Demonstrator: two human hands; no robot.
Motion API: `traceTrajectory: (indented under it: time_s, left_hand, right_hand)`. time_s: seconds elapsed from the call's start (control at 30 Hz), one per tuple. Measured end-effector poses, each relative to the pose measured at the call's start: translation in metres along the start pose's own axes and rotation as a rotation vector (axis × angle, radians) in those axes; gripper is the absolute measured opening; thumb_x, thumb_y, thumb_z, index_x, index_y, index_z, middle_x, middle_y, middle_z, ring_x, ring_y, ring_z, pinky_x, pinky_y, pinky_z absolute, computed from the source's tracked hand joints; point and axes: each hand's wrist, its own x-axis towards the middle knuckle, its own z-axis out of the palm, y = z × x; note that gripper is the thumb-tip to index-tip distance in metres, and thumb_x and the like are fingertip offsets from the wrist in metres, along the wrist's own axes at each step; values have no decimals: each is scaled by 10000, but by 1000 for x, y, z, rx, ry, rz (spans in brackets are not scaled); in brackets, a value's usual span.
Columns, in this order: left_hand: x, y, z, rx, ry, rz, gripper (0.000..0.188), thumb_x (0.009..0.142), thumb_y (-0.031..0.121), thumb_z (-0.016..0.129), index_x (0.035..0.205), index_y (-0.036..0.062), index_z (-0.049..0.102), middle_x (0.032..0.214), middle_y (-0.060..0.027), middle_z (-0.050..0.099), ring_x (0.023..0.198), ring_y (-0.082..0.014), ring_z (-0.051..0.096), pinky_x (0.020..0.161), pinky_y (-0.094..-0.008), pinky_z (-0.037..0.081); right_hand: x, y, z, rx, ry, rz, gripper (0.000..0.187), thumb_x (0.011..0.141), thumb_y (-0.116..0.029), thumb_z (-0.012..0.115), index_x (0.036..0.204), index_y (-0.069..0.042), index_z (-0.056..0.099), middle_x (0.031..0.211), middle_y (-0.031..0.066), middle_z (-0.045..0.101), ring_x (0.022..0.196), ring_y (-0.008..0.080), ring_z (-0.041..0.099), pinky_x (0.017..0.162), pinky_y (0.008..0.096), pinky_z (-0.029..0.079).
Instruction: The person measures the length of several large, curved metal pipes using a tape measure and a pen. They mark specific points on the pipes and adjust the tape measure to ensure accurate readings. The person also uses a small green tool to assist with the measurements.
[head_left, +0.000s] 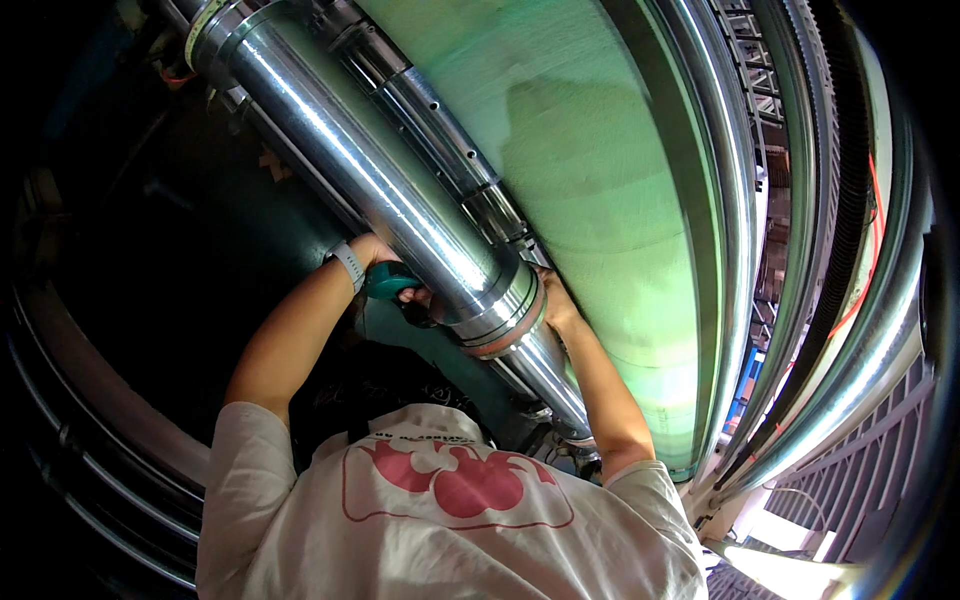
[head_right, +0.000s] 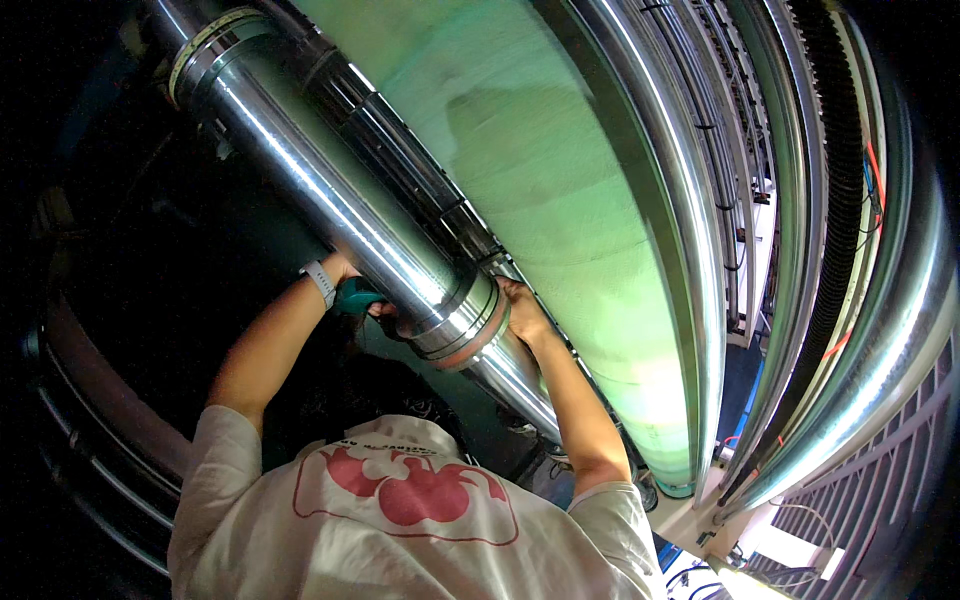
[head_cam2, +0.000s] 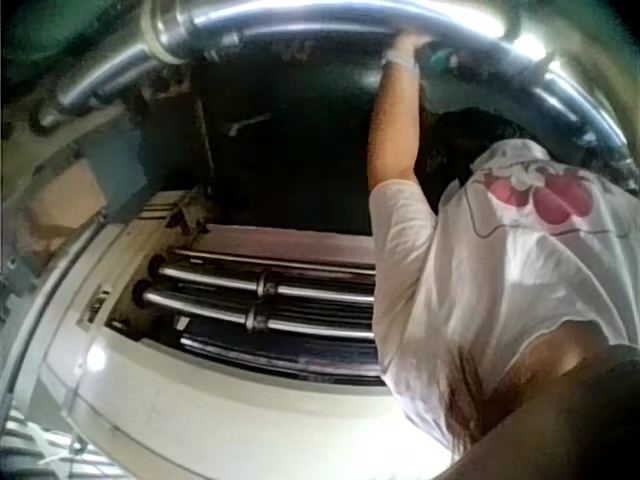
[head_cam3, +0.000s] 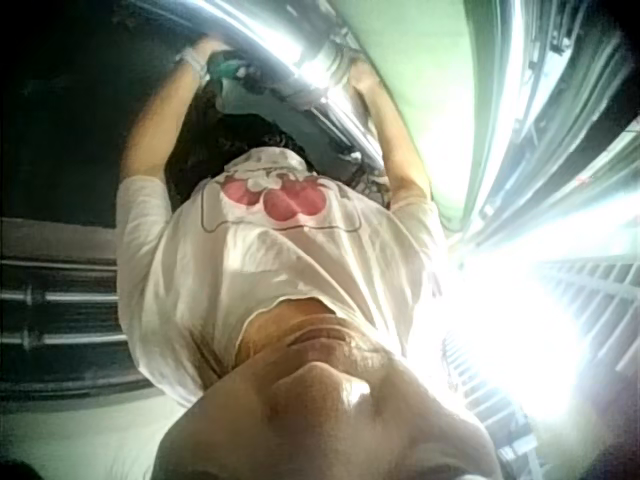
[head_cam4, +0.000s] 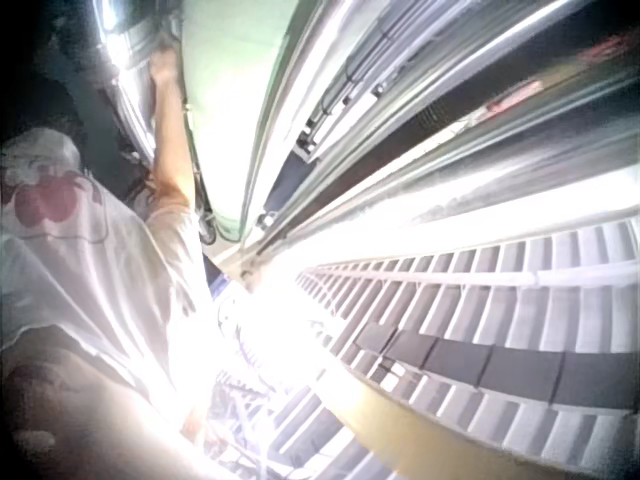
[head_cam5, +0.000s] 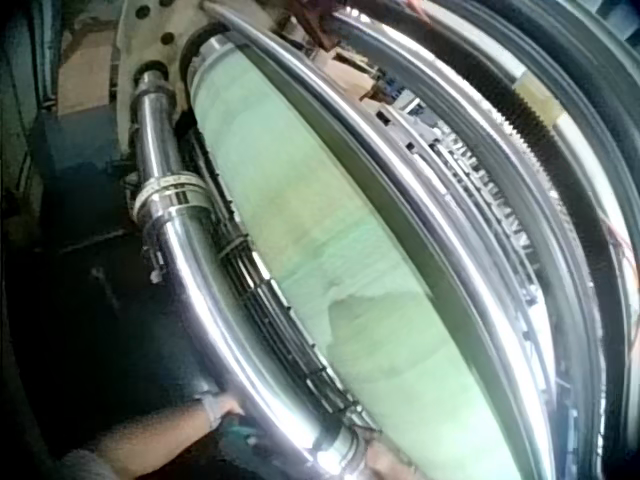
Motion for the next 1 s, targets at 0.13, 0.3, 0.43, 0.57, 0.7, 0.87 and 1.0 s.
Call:
traceTrajectory:
  time_s: [0.13, 0.3, 0.43, 0.57, 0.7, 0.87, 1.0]
  left_hand:
    - [0, 4, 3, 3, 66, 187, 422, 926, 317, 329, 1051, -37, 522, 933, -163, 576, 799, -233, 570, 707, -337, 474]
    - [-3, 4, 4, -1, 118, 302, 433, 927, 327, 328, 1063, -34, 525, 959, -163, 579, 823, -237, 576, 716, -349, 485]
    - [-4, 4, 3, -10, 146, 357, 443, 928, 336, 328, 1073, -31, 527, 980, -164, 582, 842, -240, 582, 723, -358, 494]
    - [-4, 3, 5, -2, 163, 391, 452, 929, 345, 327, 1082, -29, 530, 1001, -164, 584, 861, -243, 587, 730, -367, 503]
    - [-5, 3, 5, 5, 174, 413, 455, 928, 347, 326, 1085, -29, 529, 1006, -165, 584, 862, -244, 589, 732, -369, 504]
    - [-5, 3, 4, 16, 173, 400, 452, 926, 347, 330, 1082, -27, 530, 995, -165, 585, 847, -242, 589, 720, -364, 503]
    - [-6, 2, 2, 23, 175, 386, 449, 925, 347, 333, 1080, -26, 530, 986, -165, 586, 835, -241, 589, 710, -361, 502]
  right_hand:
    - [10, 18, -9, 93, -52, 65, 206, 784, -36, 604, 974, 43, 591, 943, 53, 610, 821, 125, 531, 761, 255, 433]
    - [-9, 31, -19, -190, 46, -67, 126, 878, 0, 460, 897, 27, 582, 818, 14, 586, 770, 86, 492, 732, 208, 399]
    - [-5, 35, -16, -135, 103, -48, 99, 867, -1, 487, 885, 36, 578, 814, 24, 576, 758, 95, 489, 738, 218, 401]
    - [1, 35, -14, -172, 56, -131, 93, 845, 31, 502, 899, 43, 578, 839, 39, 580, 782, 103, 502, 756, 220, 403]
    - [-1, 27, -13, -234, 25, -149, 157, 819, 93, 489, 937, 45, 581, 892, 69, 592, 840, 121, 516, 786, 220, 403]
    - [-5, 39, -22, -256, 57, -128, 188, 834, 79, 458, 983, 46, 568, 963, 93, 583, 900, 138, 513, 810, 227, 398]
    - [0, -7, 1, -444, 27, -152, 230, 850, 35, 455, 1069, 40, 524, 1015, 97, 564, 951, 159, 506, 857, 254, 387]
